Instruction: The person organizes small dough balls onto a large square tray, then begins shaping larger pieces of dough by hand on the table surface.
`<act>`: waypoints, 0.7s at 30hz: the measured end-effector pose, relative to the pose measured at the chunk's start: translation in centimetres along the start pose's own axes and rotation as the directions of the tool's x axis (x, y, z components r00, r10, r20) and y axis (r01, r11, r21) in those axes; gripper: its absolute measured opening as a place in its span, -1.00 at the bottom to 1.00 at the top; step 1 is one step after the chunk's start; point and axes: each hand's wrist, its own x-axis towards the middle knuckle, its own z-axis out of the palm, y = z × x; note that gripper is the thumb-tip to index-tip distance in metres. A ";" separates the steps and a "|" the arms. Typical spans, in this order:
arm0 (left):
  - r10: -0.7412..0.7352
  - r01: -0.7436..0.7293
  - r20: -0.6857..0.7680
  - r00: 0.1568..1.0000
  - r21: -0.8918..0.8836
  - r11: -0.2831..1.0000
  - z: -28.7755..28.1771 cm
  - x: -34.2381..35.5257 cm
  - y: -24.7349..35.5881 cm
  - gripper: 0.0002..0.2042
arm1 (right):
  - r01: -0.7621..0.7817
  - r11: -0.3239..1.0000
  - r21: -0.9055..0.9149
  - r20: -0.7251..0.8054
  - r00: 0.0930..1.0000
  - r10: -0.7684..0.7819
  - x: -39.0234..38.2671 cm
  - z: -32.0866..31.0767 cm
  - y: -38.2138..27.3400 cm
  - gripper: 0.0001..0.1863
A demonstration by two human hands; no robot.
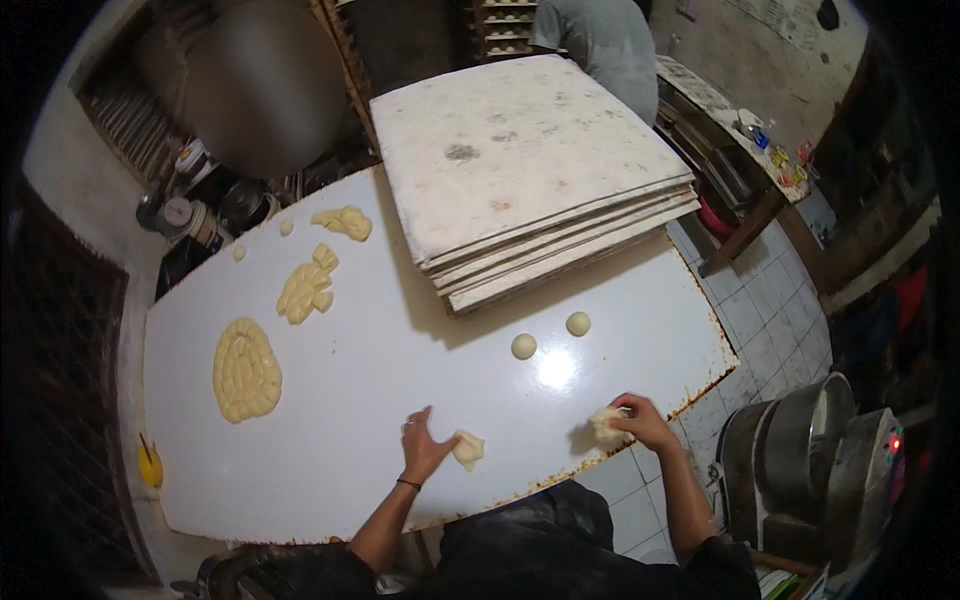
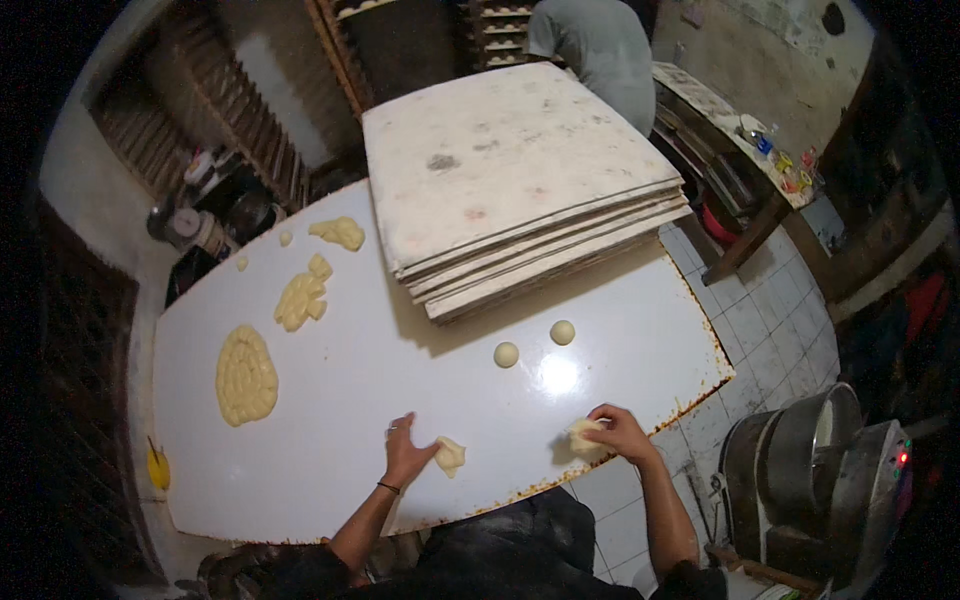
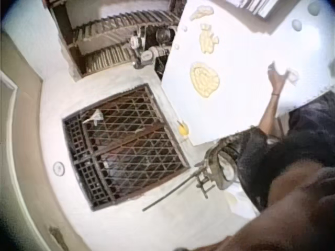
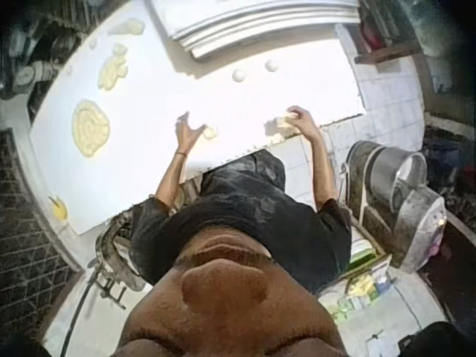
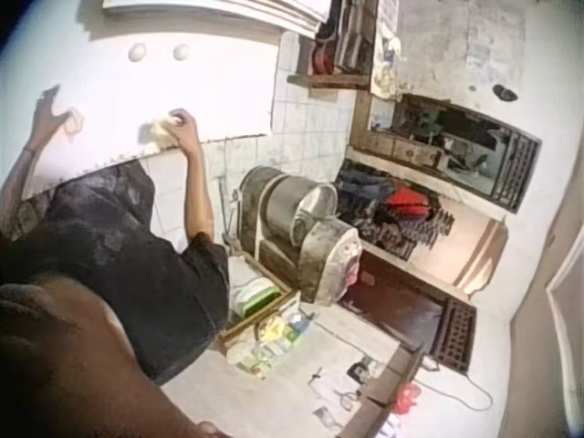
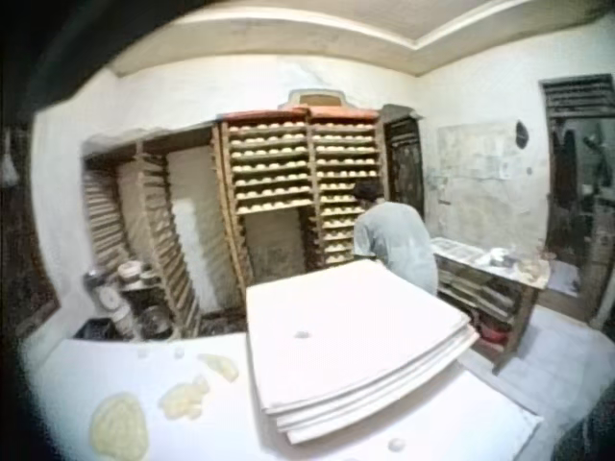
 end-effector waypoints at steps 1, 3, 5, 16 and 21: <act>-0.006 0.001 -0.174 0.985 -0.031 1.000 0.2 0.5 -0.7 -0.52 | 0.000 0.597 -0.802 -0.059 0.995 -0.079 0.8 0.7 -0.1 -0.59; 0.020 -0.055 -0.281 0.960 -0.117 0.992 2.7 1.0 -0.1 -0.57 | -0.031 0.570 -0.821 -0.361 0.802 -0.476 2.8 3.3 0.9 -0.68; 0.188 -0.181 -0.152 0.970 0.061 0.982 6.5 -0.2 2.6 -0.64 | 0.005 0.920 -0.391 -0.641 0.716 -0.277 3.5 6.0 5.1 -0.73; 0.174 -0.147 -0.228 0.958 0.130 0.980 7.1 1.0 5.1 -0.87 | 0.116 0.682 -0.722 -0.277 0.855 -0.439 5.7 8.2 4.2 -0.89; 0.307 -0.345 0.158 0.939 0.441 0.828 0.2 -0.7 -0.2 -0.94 | 0.250 0.638 -0.728 0.045 0.946 -0.320 2.7 1.5 6.3 -0.89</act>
